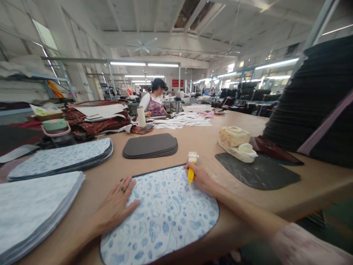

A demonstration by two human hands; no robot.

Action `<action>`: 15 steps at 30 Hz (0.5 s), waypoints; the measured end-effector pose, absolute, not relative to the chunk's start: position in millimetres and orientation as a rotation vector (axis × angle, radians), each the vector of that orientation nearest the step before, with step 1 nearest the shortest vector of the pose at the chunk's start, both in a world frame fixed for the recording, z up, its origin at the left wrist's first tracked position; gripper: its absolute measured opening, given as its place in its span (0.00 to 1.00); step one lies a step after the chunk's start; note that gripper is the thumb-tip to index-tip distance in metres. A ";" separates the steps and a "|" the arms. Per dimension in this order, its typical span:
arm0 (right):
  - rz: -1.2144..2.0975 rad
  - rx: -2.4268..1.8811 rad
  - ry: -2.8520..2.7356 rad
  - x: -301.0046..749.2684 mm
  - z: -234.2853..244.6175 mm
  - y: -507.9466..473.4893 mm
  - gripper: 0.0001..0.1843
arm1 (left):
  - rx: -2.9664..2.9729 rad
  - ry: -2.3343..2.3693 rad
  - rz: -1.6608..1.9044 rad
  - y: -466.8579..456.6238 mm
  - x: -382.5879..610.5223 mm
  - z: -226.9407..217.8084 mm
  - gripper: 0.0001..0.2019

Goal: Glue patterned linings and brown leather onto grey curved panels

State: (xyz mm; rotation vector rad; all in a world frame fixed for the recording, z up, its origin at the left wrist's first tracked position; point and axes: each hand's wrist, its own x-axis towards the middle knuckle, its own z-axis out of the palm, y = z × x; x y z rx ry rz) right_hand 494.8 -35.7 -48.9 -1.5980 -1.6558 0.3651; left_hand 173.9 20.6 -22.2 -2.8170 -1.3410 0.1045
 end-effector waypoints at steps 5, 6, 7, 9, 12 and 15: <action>0.154 -1.706 -1.862 498.3 -53.9 -31.9 0.10 | -2.754 -1.348 0.188 2.8 211.9 5.0 0.35; 0.115 -1.716 -1.896 496.7 -53.0 -31.6 0.10 | -2.768 -1.260 0.114 -8.3 228.1 11.2 0.33; 0.079 -1.725 -1.923 495.2 -52.1 -31.5 0.10 | -2.856 -1.118 0.073 -20.8 245.2 16.1 0.32; 0.022 -1.735 -1.962 493.6 -51.0 -31.7 0.10 | -3.056 -0.909 0.073 -44.8 276.0 20.5 0.31; -0.023 -1.738 -1.988 495.4 -52.1 -33.0 0.08 | -3.193 -0.849 0.203 -63.5 290.5 14.3 0.31; -0.019 -1.722 -1.994 498.6 -55.1 -34.0 0.05 | -3.100 -1.086 0.242 -55.6 251.3 0.8 0.30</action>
